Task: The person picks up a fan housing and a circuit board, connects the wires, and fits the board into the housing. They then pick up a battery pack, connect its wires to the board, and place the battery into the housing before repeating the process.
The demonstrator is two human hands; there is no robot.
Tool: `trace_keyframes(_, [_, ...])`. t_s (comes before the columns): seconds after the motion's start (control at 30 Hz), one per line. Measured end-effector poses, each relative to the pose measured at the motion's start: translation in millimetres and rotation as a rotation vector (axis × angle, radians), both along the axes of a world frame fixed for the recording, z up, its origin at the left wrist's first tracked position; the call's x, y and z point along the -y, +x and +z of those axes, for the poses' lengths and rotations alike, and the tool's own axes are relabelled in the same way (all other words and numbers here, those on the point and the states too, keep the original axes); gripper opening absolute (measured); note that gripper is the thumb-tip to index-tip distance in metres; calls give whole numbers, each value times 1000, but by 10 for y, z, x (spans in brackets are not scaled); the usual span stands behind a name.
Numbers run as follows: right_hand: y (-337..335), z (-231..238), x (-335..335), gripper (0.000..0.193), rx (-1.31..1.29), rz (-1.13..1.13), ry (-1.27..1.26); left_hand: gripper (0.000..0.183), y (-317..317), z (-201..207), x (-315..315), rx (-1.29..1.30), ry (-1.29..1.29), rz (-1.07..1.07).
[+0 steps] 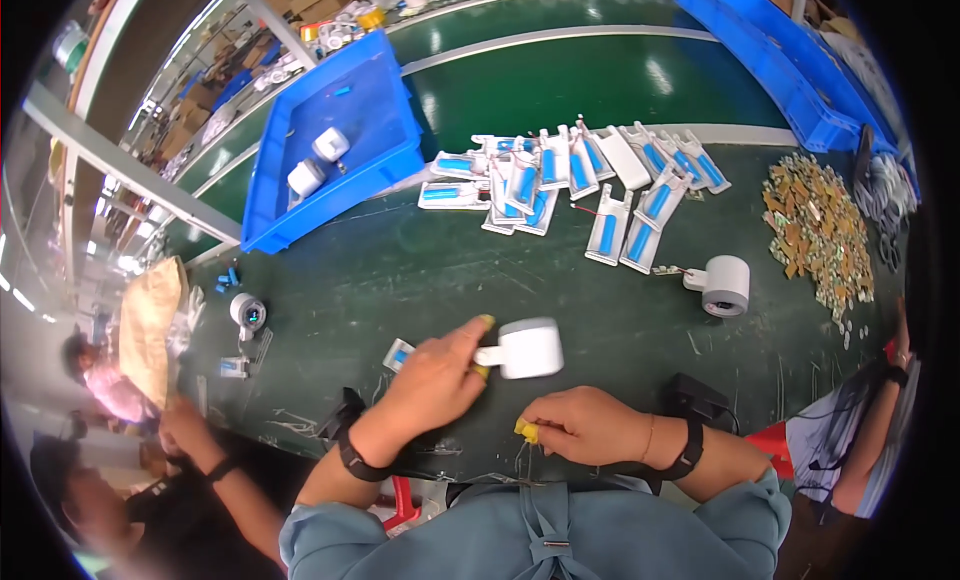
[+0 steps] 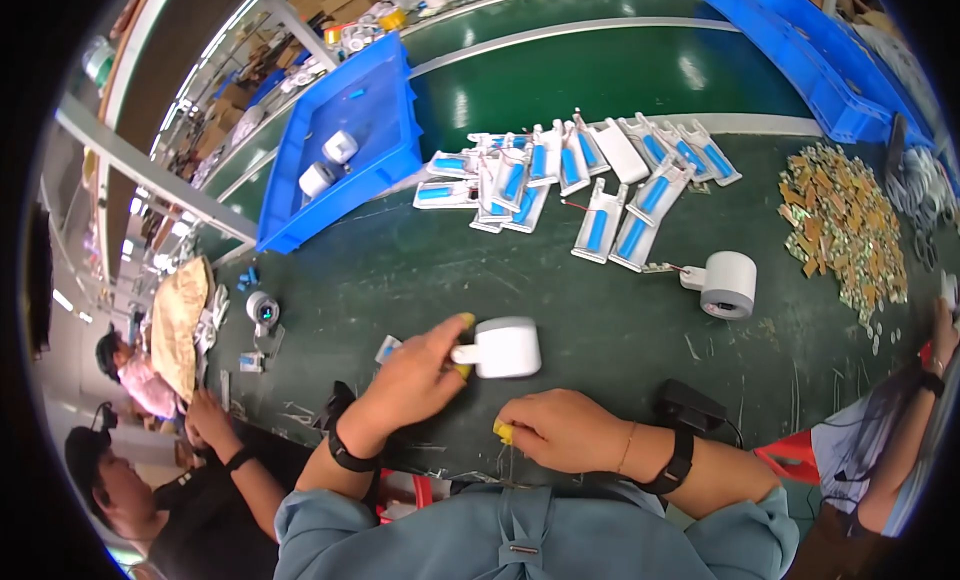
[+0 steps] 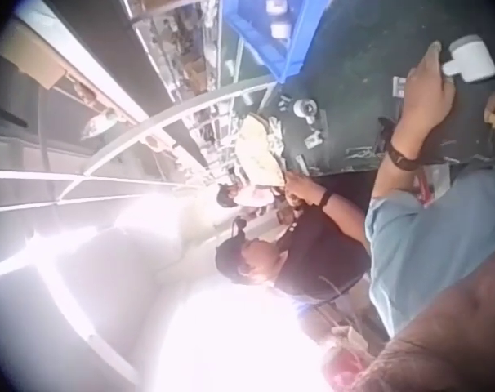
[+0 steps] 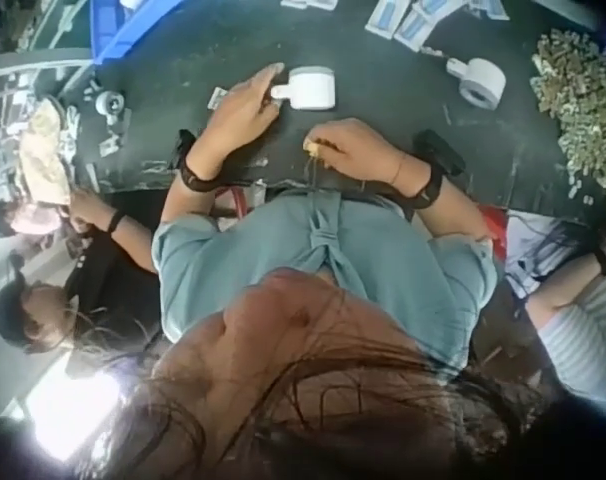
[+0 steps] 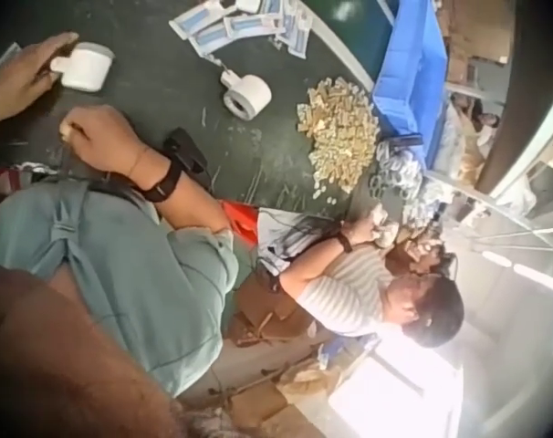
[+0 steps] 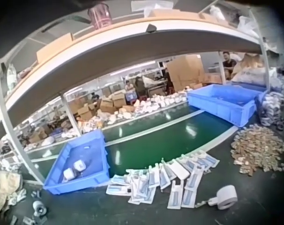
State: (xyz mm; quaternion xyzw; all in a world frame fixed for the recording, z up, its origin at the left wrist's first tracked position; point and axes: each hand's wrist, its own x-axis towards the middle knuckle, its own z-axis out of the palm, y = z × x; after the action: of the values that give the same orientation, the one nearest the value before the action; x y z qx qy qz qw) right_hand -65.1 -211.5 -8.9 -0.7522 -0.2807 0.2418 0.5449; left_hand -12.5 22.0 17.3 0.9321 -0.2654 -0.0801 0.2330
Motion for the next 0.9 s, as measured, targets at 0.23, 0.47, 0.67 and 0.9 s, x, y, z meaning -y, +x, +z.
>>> trace_keyframes(0.23, [9, 23, 30, 16, -46, -31, 0, 41, 175, 55, -1398, 153, 199, 496])
trace_keyframes(0.47, [31, -46, -8, 16, 51, -32, -8, 50, 95, 234, -1437, 710, 582, 485])
trace_keyframes(0.67, [30, -51, 15, 17, -62, -18, 41, 50, 575, 138, 98, 434, 27, -77])
trace_keyframes(0.9, [57, -45, -17, 18, -112, -29, 95, 66, 1671, -78, 902, 614, -31, 110])
